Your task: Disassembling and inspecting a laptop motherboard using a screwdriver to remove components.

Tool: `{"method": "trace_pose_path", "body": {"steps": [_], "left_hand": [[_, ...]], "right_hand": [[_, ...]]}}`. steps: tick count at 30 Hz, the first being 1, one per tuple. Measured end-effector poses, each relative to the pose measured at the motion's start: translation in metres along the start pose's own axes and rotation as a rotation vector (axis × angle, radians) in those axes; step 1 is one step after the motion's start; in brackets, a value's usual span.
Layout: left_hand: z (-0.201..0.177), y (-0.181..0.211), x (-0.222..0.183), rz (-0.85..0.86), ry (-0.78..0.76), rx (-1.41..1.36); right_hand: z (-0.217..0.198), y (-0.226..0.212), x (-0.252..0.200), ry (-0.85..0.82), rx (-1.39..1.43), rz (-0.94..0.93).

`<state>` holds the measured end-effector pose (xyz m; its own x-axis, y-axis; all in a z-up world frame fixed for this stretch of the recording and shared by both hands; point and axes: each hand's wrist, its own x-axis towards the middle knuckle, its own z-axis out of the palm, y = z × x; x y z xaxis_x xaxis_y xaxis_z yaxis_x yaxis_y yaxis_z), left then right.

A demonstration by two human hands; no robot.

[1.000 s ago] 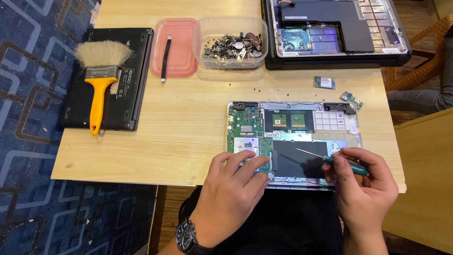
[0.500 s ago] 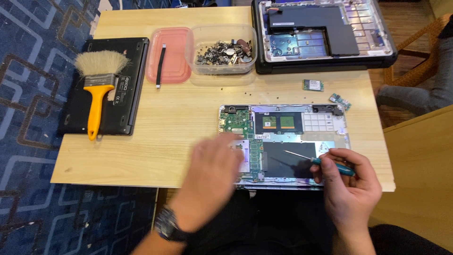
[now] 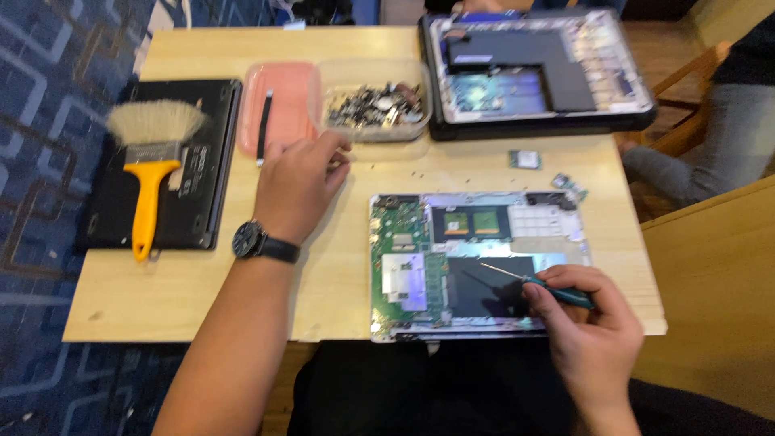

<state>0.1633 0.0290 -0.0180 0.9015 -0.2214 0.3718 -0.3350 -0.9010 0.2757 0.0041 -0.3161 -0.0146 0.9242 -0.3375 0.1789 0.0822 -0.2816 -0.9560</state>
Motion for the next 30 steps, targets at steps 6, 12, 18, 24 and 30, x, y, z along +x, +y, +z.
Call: {"method": "trace_pose_path", "body": {"steps": [6,12,18,24,30], "left_hand": [[0.008,-0.006,0.001,0.069,0.023,-0.059],[0.002,-0.002,-0.001,0.106,0.041,-0.119],[0.0,-0.001,-0.003,0.092,0.077,-0.124],[-0.001,0.0,-0.003,0.073,0.06,-0.147],[-0.001,0.001,-0.003,0.065,0.035,-0.152]], "right_hand": [[0.019,-0.035,0.004,-0.215,-0.237,-0.148],[0.049,-0.067,0.003,-0.603,-0.117,-0.474],[0.064,-0.076,0.001,-0.756,-0.142,-0.571],[0.061,-0.083,0.002,-0.837,-0.165,-0.618],[0.06,-0.085,0.005,-0.9,-0.227,-0.606]]}}
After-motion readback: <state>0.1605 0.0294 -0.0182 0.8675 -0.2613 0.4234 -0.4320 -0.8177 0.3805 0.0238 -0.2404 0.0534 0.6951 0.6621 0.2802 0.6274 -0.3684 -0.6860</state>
